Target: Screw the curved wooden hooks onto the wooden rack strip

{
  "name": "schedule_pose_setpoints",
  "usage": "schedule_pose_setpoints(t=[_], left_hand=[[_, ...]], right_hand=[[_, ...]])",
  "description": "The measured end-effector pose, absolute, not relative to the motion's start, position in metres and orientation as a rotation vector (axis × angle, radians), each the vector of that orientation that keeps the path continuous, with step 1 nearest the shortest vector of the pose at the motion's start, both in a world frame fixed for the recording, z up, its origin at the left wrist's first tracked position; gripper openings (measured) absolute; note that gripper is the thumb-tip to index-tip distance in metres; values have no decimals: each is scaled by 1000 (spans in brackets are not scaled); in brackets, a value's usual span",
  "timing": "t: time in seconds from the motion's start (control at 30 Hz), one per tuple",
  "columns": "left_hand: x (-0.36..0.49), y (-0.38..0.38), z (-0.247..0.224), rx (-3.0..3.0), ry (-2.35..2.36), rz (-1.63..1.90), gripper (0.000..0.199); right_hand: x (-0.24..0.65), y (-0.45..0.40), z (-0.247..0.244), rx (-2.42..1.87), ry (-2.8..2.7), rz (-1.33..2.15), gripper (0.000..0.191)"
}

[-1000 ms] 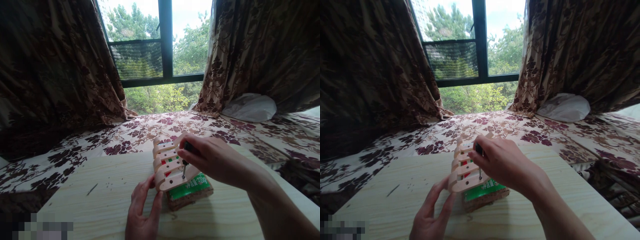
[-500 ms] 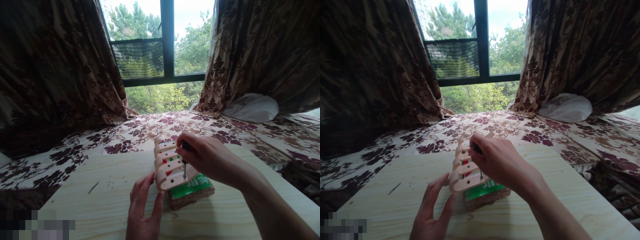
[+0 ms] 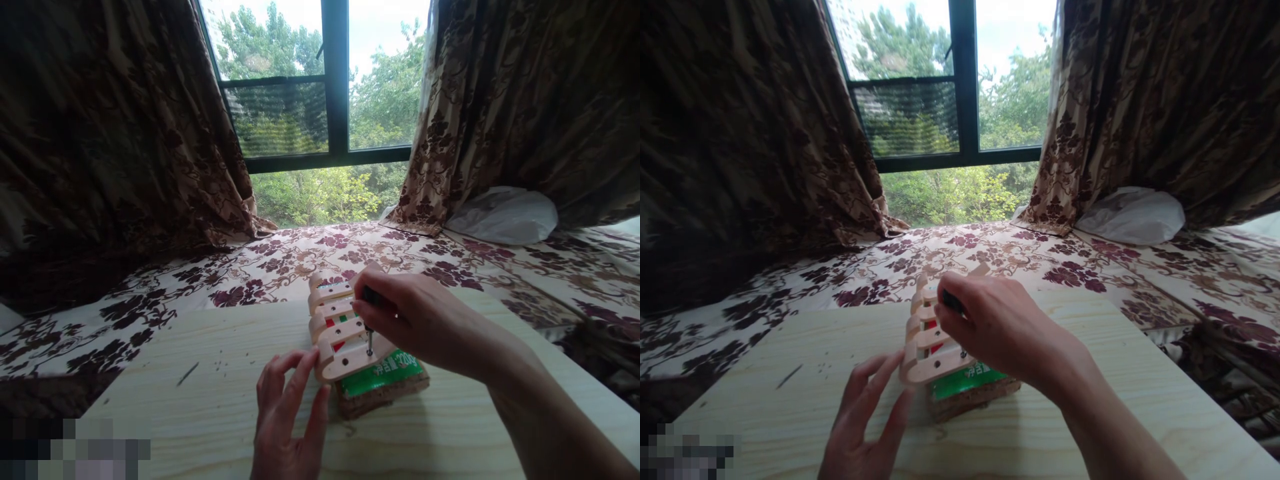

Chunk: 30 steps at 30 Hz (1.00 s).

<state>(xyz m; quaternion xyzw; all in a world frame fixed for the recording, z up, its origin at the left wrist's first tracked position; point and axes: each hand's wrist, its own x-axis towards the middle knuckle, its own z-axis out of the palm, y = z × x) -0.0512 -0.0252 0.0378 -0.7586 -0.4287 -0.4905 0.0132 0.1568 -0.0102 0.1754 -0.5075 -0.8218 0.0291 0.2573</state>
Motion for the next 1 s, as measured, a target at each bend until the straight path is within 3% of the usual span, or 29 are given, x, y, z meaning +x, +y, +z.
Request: schedule_pose_setpoints(t=[0.63,0.87,1.0], left_hand=[[-50,-24,34,-2380,-1353,-1473,51],[-50,-25,35,-2373,-1376,-1519,51],[-50,-25,34,-2378,-1363,-1519,51]], right_hand=[[153,-1,169,-1645,-2079,-81,21],[157,-9,174,-1418,-2185,0,15],[154,-8,172,-1511,-2144,-28,20]])
